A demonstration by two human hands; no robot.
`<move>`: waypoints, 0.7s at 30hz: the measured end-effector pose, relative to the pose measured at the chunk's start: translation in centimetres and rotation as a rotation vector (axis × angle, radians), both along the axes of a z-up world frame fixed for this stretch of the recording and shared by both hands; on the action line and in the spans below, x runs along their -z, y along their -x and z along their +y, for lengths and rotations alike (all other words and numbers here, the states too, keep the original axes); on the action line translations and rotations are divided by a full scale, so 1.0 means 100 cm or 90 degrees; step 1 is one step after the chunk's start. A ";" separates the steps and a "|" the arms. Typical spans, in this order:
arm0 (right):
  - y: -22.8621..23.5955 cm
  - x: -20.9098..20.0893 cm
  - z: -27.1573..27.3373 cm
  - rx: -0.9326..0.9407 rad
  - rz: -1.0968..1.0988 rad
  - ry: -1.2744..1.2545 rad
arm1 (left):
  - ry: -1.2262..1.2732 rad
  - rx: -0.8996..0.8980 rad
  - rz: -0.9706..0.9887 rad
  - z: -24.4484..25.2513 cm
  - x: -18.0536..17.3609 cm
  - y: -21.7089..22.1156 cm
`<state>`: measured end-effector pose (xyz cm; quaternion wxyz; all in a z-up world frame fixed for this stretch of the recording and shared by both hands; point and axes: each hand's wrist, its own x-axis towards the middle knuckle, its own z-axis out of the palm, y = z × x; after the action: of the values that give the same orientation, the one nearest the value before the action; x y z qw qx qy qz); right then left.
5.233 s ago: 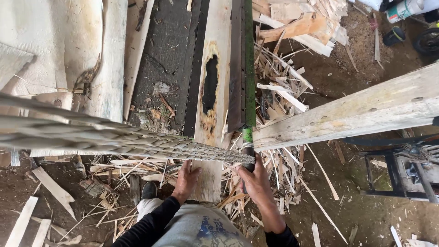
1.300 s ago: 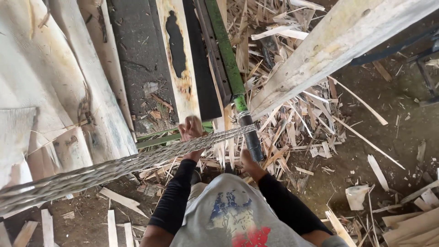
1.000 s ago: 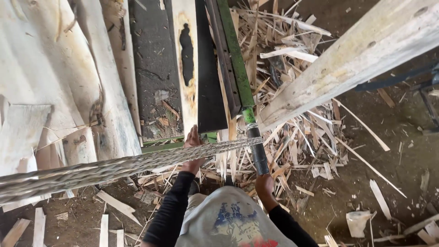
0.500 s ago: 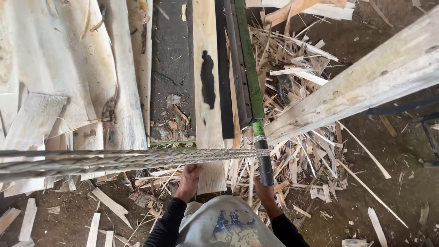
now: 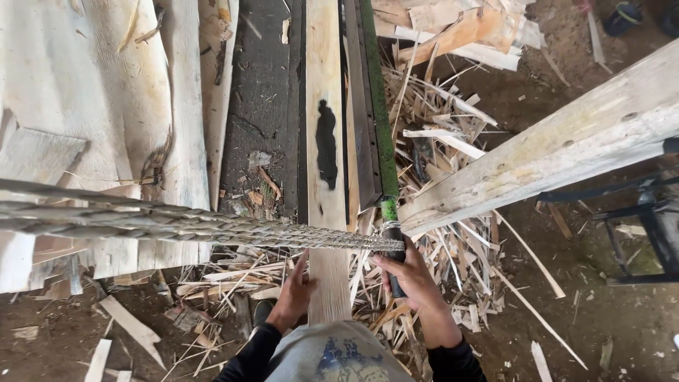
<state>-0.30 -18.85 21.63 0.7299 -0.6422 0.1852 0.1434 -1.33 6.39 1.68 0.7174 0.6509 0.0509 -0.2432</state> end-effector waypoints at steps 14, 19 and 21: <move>0.000 -0.027 0.004 0.028 -0.019 0.129 | -0.100 0.060 0.003 -0.030 -0.008 -0.014; 0.001 -0.015 0.003 0.023 -0.008 0.158 | -0.114 0.047 0.044 -0.045 0.031 -0.018; 0.002 -0.015 0.004 0.031 -0.009 0.152 | -0.020 -0.012 0.026 -0.053 0.063 -0.017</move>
<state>-0.46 -18.50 23.11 0.6530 -0.7207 0.2113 0.0981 0.41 1.07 -4.65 0.7082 0.6563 0.0758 -0.2489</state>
